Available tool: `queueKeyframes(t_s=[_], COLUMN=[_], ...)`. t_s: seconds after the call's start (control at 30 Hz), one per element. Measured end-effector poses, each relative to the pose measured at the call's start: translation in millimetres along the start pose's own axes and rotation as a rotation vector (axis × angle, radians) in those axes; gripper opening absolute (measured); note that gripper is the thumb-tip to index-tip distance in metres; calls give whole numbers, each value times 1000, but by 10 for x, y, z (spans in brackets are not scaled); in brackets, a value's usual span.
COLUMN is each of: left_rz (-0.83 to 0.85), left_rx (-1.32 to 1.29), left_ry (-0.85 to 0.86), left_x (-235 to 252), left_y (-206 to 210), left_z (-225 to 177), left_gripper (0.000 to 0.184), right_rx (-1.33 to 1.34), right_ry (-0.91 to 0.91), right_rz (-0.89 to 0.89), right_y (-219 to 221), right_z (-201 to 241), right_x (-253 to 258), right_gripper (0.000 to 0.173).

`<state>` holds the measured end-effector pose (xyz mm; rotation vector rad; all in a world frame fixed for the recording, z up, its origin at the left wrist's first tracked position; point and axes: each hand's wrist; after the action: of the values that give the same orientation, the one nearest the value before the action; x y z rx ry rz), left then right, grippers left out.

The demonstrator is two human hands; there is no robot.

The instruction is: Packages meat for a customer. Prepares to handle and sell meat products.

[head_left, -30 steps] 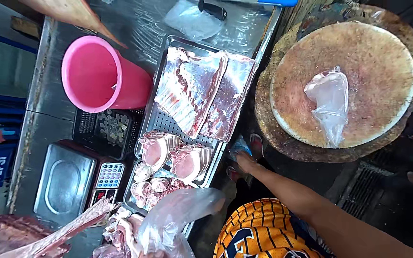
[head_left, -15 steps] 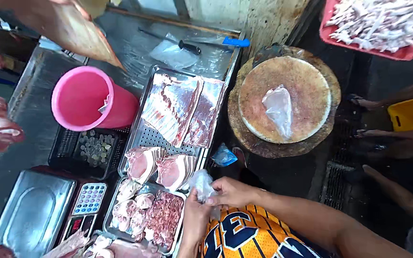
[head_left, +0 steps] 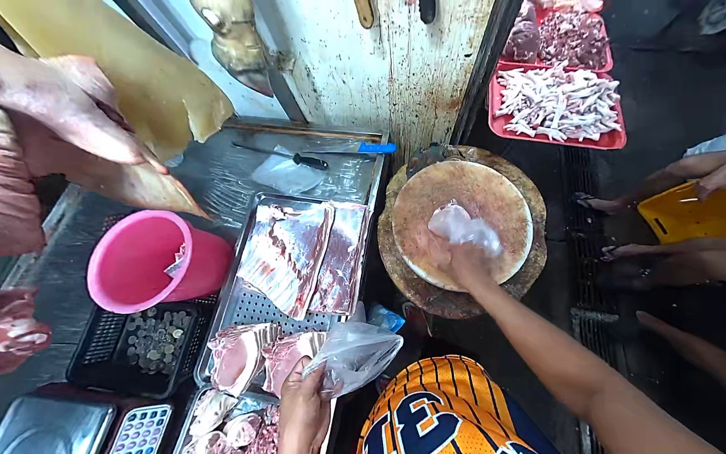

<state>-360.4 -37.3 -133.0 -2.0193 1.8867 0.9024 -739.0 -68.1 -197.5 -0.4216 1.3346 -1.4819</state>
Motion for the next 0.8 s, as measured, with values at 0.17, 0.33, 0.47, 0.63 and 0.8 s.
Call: queueKeyframes(t_s=[0.17,0.33,0.47,0.63,0.8], left_rz=[-77,-408,-749,-742,-586], left_rx=[-85,-243,-257,-49,232], left_ry=[10,75,191,137,169], left_x=[7,-401,-789,-1007,-1564], left_y=[72,-298,-618,-437,-177], left_z=[-23,-84,163,413,607], left_gripper=[20,16,33,35,44], right_rx=[-44,129,602,991,775], right_ry=[-198,-297,-221,-749,-798], right_rz=[12,168,463,1305,1953], right_y=[22,-3,-51,-169,798], right_z=[-616,-419,-1,1268,1666], right_x=[1165,1421,974,-444,-1481], right_gripper=[107,67,72,49,61])
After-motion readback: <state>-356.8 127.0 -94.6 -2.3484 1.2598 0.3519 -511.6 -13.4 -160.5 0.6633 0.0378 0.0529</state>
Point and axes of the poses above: each hand's wrist, its own x-axis towards the middle knuckle, its own y-axis out of the palm, z = x × y, and after that the axes turned 4 degrees about -y, right-handed
